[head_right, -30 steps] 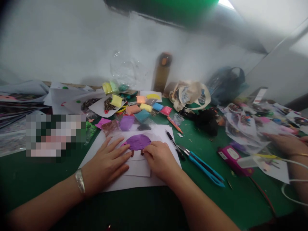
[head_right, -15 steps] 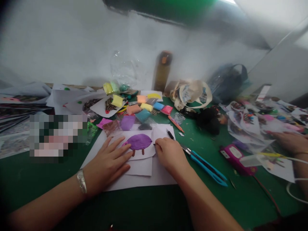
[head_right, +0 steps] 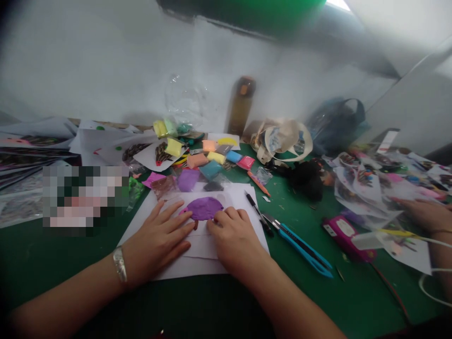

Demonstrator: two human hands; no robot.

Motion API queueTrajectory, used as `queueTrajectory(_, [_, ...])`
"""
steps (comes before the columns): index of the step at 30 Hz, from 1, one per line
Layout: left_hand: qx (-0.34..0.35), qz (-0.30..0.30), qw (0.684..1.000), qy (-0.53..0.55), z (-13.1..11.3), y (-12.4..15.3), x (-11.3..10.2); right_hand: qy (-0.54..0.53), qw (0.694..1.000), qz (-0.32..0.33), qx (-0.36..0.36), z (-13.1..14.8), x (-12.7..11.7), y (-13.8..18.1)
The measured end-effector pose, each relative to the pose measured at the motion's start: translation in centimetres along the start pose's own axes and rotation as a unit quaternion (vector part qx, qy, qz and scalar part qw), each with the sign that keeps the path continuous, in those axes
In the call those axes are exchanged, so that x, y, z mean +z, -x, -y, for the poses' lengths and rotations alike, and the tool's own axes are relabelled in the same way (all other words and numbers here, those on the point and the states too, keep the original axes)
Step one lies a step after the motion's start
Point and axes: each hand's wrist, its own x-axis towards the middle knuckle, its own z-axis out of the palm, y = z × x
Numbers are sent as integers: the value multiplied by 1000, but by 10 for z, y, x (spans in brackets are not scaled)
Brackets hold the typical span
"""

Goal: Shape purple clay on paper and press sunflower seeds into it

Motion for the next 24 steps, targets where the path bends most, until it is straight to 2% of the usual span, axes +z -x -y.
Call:
queueTrajectory(5, [-5,-8,1000,4,0,0,1,-3,1000,-21,13,-3,-2,2])
queueTrajectory(24, [-4,9,1000,-1,0,-1,0,12,1000,26,-12,0,-10,4])
